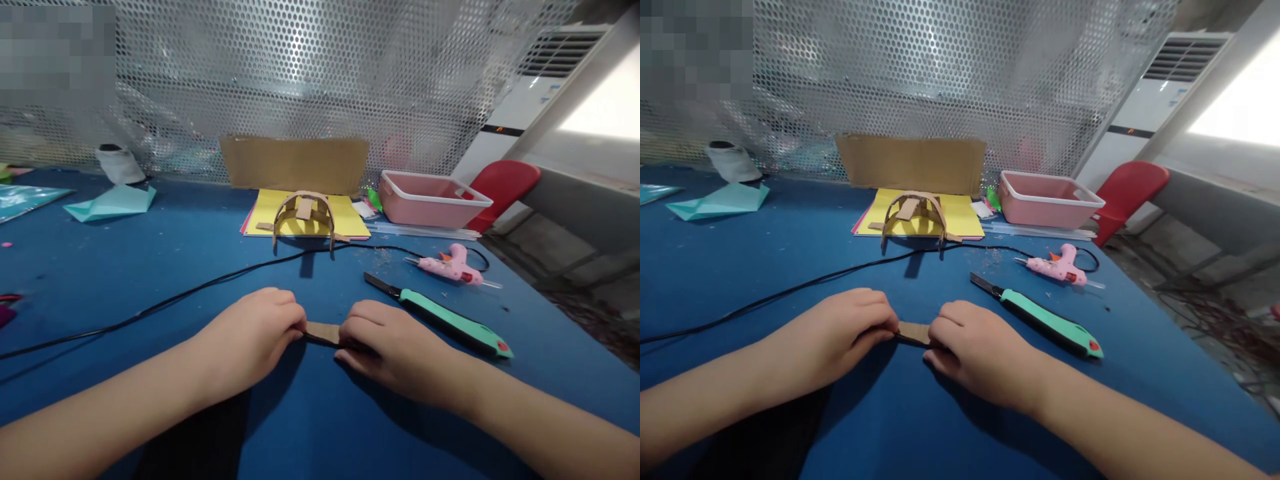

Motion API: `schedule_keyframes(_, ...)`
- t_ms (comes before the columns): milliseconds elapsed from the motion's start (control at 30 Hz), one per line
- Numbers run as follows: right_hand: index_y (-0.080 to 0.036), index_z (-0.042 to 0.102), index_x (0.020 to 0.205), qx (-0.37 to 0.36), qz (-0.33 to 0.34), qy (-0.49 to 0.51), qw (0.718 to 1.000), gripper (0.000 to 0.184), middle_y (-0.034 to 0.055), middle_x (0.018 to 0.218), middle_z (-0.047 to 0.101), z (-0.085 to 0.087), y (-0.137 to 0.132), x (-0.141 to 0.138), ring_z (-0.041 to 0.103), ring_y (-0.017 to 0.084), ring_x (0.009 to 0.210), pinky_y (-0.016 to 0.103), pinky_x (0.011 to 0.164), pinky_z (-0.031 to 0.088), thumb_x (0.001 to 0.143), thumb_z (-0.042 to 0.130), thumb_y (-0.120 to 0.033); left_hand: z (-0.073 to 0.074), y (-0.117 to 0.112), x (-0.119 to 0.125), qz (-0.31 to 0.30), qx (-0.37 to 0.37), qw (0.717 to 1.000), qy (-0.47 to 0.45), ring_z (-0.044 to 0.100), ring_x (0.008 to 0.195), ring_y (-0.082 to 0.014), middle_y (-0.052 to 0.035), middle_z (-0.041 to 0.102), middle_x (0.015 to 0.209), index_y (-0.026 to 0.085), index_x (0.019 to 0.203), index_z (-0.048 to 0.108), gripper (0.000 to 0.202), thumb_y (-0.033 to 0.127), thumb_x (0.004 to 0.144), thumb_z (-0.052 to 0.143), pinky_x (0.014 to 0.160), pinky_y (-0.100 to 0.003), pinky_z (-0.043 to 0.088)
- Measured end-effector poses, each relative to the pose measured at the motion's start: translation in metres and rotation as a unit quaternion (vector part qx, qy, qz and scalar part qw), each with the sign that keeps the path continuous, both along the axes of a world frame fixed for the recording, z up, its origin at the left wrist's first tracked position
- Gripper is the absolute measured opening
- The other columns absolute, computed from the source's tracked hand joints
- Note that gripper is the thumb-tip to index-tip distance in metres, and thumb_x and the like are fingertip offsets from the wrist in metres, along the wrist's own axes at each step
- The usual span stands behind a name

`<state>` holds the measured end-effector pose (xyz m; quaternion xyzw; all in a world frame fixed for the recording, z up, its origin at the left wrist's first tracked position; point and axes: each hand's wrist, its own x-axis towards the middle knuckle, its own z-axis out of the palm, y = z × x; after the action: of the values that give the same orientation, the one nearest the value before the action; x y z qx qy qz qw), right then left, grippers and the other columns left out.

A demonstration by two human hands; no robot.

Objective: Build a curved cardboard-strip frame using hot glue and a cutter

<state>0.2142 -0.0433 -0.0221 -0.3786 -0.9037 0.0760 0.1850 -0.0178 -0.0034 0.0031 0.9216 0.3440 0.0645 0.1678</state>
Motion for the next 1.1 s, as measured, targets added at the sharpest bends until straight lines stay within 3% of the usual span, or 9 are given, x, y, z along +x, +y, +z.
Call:
schedule_keyframes(200, -0.016, 0.057, 0.071, 0.125, 0.030, -0.056, 0.990, 0.030, 0.0034, 0.069, 0.054, -0.005, -0.001, -0.005, 0.042, 0.015, 0.064, 0.028, 0.057, 0.034, 0.096, 0.042, -0.018, -0.012, -0.005, 0.011, -0.044, 0.033, 0.998, -0.008, 0.057, 0.081, -0.0202, -0.0063, 0.062, 0.087, 0.015, 0.085, 0.065, 0.015, 0.016, 0.090, 0.051, 0.072, -0.032, 0.046)
schedule_keyframes(433, -0.014, 0.059, 0.076, 0.173, 0.060, -0.108, 0.977, 0.022, 0.0035, 0.070, 0.052, -0.004, 0.000, -0.005, 0.041, 0.016, 0.064, 0.029, 0.057, 0.032, 0.094, 0.046, -0.014, -0.019, -0.004, 0.018, -0.080, 0.074, 0.994, -0.030, 0.059, 0.078, -0.0168, -0.0043, 0.065, 0.086, 0.016, 0.085, 0.068, 0.019, 0.012, 0.091, 0.050, 0.070, -0.026, 0.047)
schedule_keyframes(567, -0.014, 0.060, 0.076, 0.165, 0.064, -0.109, 0.978, 0.024, 0.0041, 0.070, 0.053, -0.004, 0.003, -0.003, 0.041, 0.016, 0.064, 0.028, 0.056, 0.034, 0.094, 0.044, -0.015, -0.023, -0.002, 0.019, -0.088, 0.112, 0.990, -0.001, 0.059, 0.078, -0.0194, -0.0054, 0.066, 0.086, 0.016, 0.085, 0.066, 0.022, 0.006, 0.088, 0.047, 0.070, -0.030, 0.048)
schedule_keyframes(900, -0.014, 0.061, 0.079, 0.149, 0.068, -0.097, 0.982, 0.023, 0.0054, 0.073, 0.058, -0.010, 0.004, 0.001, 0.047, 0.016, 0.066, 0.027, 0.059, 0.038, 0.094, 0.043, -0.013, -0.018, -0.002, 0.026, -0.057, 0.066, 0.996, 0.006, 0.063, 0.083, -0.0196, -0.0040, 0.069, 0.086, 0.017, 0.090, 0.067, 0.020, 0.007, 0.087, 0.049, 0.076, -0.030, 0.049)
schedule_keyframes(1100, -0.017, 0.060, 0.085, -0.004, 0.047, 0.011, 0.999, 0.012, 0.0043, 0.081, 0.061, 0.000, 0.006, 0.007, 0.054, 0.012, 0.071, 0.022, 0.063, 0.043, 0.092, 0.051, -0.019, -0.021, 0.001, 0.021, -0.031, 0.041, 0.999, -0.005, 0.062, 0.086, -0.0208, -0.0044, 0.067, 0.090, 0.016, 0.090, 0.063, 0.018, 0.005, 0.086, 0.050, 0.078, -0.033, 0.050)
